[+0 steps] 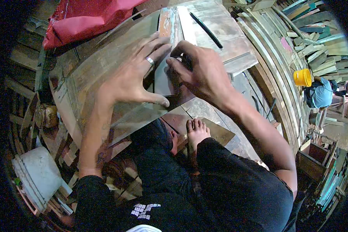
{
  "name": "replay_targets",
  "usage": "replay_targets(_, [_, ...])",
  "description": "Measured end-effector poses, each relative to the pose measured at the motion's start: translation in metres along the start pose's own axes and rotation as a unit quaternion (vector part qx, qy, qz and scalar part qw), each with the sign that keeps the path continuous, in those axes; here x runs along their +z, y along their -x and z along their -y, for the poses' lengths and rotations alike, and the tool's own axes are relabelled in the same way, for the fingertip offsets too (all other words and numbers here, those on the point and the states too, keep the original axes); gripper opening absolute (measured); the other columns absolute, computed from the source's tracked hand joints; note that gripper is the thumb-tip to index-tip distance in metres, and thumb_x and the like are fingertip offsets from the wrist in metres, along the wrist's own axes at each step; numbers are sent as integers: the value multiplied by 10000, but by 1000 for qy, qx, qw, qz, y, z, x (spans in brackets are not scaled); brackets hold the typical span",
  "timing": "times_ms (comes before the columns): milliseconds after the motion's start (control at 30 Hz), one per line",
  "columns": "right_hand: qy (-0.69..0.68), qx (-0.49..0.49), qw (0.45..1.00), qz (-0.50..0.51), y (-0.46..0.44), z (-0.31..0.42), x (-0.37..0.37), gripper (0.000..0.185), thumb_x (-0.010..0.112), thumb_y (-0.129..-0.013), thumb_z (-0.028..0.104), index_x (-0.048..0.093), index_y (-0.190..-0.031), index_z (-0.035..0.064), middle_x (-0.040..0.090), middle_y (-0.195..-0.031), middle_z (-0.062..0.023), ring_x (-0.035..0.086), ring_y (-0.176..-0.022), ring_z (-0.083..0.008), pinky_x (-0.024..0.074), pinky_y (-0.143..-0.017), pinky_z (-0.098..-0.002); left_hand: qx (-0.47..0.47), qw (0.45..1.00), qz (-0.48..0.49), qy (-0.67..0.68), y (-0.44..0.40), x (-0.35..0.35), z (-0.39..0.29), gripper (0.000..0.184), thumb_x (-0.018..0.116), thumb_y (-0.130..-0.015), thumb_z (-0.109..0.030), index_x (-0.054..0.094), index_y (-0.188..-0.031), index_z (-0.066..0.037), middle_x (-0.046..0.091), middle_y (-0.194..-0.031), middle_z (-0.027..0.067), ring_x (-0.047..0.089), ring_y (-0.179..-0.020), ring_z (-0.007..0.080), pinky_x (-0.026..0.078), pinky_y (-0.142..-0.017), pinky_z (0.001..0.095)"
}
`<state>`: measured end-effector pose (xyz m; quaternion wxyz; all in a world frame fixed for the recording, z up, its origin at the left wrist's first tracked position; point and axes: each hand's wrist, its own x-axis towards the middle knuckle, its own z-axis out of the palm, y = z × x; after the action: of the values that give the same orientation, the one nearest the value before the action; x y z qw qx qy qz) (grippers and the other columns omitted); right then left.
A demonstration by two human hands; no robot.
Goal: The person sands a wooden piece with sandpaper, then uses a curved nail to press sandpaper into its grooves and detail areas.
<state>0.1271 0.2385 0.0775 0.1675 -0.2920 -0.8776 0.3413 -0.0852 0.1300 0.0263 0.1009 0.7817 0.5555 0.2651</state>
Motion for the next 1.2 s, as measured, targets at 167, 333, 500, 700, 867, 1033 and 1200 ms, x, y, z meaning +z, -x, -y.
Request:
replay_targets(167, [28,-12,999,21,-2,4,2,207,742,-979,195,681,-1006,-2,741,-882,-254,728,-837,-469,573,-742,-516,-16,1000,8,-17,0,1,0,1290,932,-649,-604,349,-1688,-108,331,-1731,160,239,-1632,402,206,-1347,548])
replay_targets(333, [90,-35,995,21,-15,2,-1,224,746,-960,173,659,-1019,-24,717,-857,-275,709,-847,-485,555,-743,-528,-11,1000,1,-14,-1,4,0,1276,922,-662,-583,341,-1695,-111,320,-1740,159,235,-1635,399,200,-1351,547])
replay_targets(500, [56,-45,994,84,-10,7,-2,199,727,-970,152,672,-1011,-35,716,-870,-284,707,-854,-488,549,-761,-519,-8,1000,0,-16,0,2,2,1253,922,-667,-568,357,-1695,-125,325,-1741,148,243,-1633,399,213,-1346,546])
replay_targets(700, [55,-43,996,59,-13,6,-3,184,731,-969,137,680,-1025,-31,725,-885,-285,723,-852,-473,563,-760,-510,-2,1000,-15,-14,-1,4,1,1199,875,-687,-621,455,-1600,34,371,-1704,202,283,-1619,383,229,-1342,539])
replay_targets(867, [105,16,990,93,-20,14,-11,178,732,-961,143,679,-1016,-18,730,-857,-259,754,-863,-434,567,-758,-511,-8,1000,-8,-9,-1,3,-1,1215,914,-671,-523,392,-1670,-71,350,-1731,150,265,-1622,410,240,-1339,538])
replay_targets(1033, [64,-127,981,129,1,-6,-4,373,739,-849,37,685,-1219,37,772,-990,-218,764,-955,-421,611,-839,-473,-5,1000,7,-12,0,-2,1,1195,911,-696,-540,400,-1669,-71,345,-1736,141,263,-1625,403,250,-1338,525])
replay_targets(1200, [92,-140,983,77,-26,-19,-13,366,762,-829,71,699,-1190,76,767,-1026,-194,756,-940,-411,607,-812,-464,-2,999,-13,33,0,3,2,1173,925,-685,-543,440,-1650,-85,347,-1741,135,251,-1633,388,238,-1348,514])
